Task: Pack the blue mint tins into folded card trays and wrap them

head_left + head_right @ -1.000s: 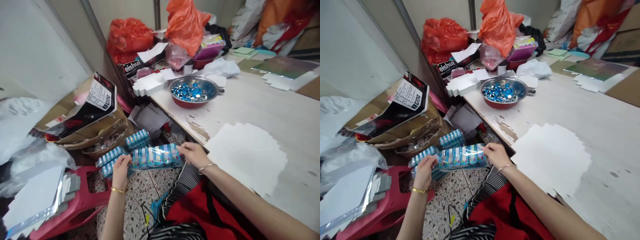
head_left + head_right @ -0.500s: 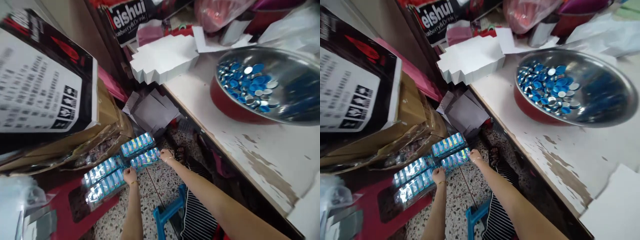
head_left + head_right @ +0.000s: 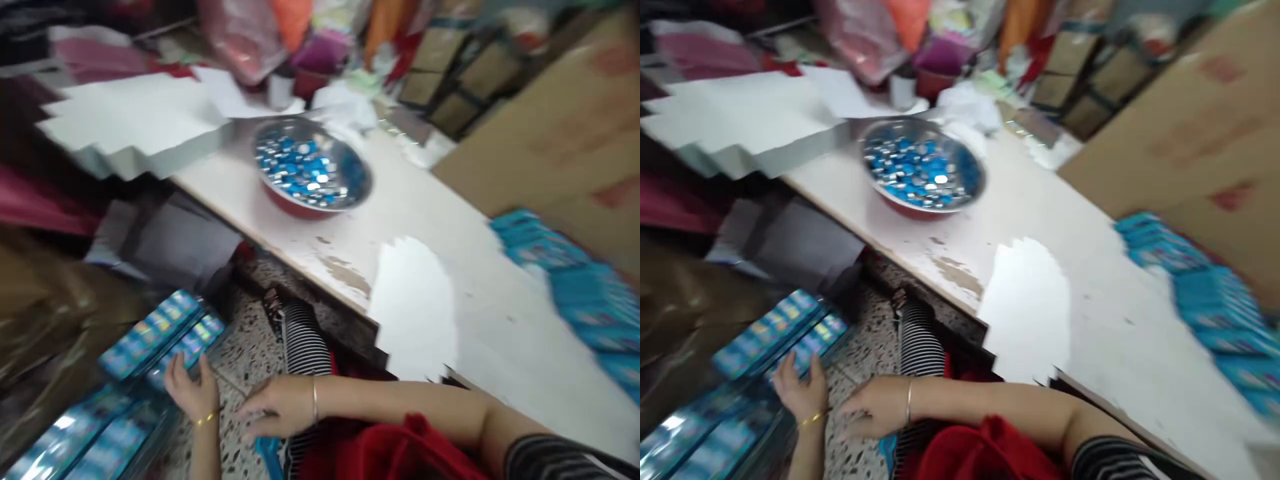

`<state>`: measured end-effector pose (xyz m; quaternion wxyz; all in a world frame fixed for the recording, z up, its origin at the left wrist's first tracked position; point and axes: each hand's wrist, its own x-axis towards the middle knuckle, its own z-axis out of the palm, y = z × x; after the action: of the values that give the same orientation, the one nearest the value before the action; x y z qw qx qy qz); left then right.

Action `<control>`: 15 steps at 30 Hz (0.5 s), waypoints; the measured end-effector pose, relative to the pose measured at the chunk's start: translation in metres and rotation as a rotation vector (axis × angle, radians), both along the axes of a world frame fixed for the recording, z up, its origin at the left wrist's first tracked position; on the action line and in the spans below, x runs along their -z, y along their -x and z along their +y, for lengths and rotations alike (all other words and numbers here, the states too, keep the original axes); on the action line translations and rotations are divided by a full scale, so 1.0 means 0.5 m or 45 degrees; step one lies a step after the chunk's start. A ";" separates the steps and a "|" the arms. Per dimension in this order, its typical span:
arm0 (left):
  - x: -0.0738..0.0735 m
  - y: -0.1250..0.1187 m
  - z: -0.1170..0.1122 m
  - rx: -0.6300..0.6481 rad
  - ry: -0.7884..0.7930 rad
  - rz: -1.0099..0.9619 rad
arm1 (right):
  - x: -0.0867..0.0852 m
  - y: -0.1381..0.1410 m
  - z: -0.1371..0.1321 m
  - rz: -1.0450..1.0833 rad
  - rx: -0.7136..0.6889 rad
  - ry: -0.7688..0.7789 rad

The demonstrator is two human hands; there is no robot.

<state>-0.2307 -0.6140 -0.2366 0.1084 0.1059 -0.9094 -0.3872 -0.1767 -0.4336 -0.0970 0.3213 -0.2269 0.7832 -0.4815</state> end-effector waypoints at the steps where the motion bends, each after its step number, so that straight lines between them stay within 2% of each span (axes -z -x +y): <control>1: -0.046 -0.004 0.053 0.259 -0.015 0.159 | -0.043 -0.029 0.049 -0.007 0.061 0.020; 3: -0.155 -0.027 0.171 0.851 -0.033 0.400 | -0.123 -0.101 0.150 -0.053 0.274 0.012; 5: -0.260 -0.067 0.290 1.451 0.026 0.572 | -0.186 -0.189 0.241 -0.095 0.526 -0.013; 7: -0.334 -0.107 0.392 1.917 0.187 0.671 | -0.225 -0.287 0.308 -0.115 0.757 -0.016; 8: -0.354 -0.122 0.432 2.075 0.272 0.690 | -0.237 -0.336 0.332 -0.111 0.863 -0.015; 10: -0.370 -0.135 0.487 2.260 0.407 0.685 | -0.247 -0.428 0.363 -0.103 1.058 0.006; 13: -0.367 -0.126 0.517 2.356 0.473 0.630 | -0.242 -0.539 0.383 -0.156 1.282 0.126; 15: -0.374 -0.114 0.519 2.392 0.437 0.587 | -0.230 -0.588 0.389 -0.190 1.362 0.244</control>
<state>-0.1736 -0.3543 -0.0494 -0.0549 -0.7559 -0.6242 -0.1898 0.1172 -0.2390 0.0179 0.0642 0.2092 0.7171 -0.6617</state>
